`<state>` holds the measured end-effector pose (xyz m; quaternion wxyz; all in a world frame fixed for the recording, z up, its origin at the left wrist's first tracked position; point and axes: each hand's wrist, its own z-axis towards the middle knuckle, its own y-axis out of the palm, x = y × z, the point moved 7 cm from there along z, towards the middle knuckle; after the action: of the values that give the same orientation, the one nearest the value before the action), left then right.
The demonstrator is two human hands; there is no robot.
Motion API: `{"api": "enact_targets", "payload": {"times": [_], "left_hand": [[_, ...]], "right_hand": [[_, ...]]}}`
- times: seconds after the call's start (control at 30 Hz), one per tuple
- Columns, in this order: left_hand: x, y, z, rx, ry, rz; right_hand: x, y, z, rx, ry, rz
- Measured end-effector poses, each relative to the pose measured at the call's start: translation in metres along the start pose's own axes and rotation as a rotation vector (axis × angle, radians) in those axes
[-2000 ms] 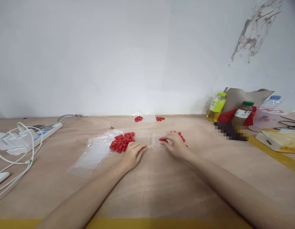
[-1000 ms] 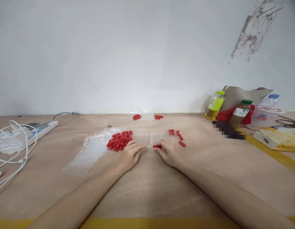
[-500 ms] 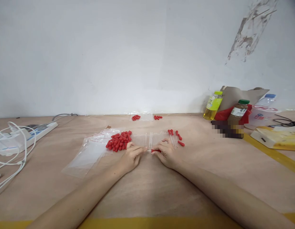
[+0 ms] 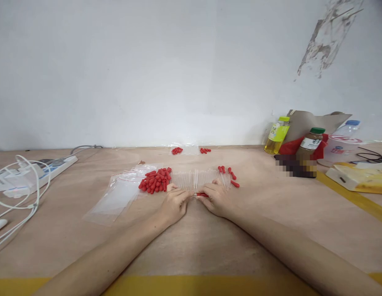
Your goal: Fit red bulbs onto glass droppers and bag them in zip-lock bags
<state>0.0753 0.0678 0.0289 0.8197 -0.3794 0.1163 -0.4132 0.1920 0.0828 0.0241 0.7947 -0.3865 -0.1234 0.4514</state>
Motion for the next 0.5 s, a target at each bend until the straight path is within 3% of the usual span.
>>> {"api": "enact_targets", "payload": {"times": [0.33, 0.5], "left_hand": [[-0.002, 0.006, 0.002, -0.023, -0.015, -0.020], [-0.006, 0.002, 0.004, 0.048, -0.032, -0.079]], "right_hand": [[0.003, 0.003, 0.002, -0.065, 0.040, 0.089], [0.020, 0.000, 0.008, 0.050, 0.268, 0.491]]}}
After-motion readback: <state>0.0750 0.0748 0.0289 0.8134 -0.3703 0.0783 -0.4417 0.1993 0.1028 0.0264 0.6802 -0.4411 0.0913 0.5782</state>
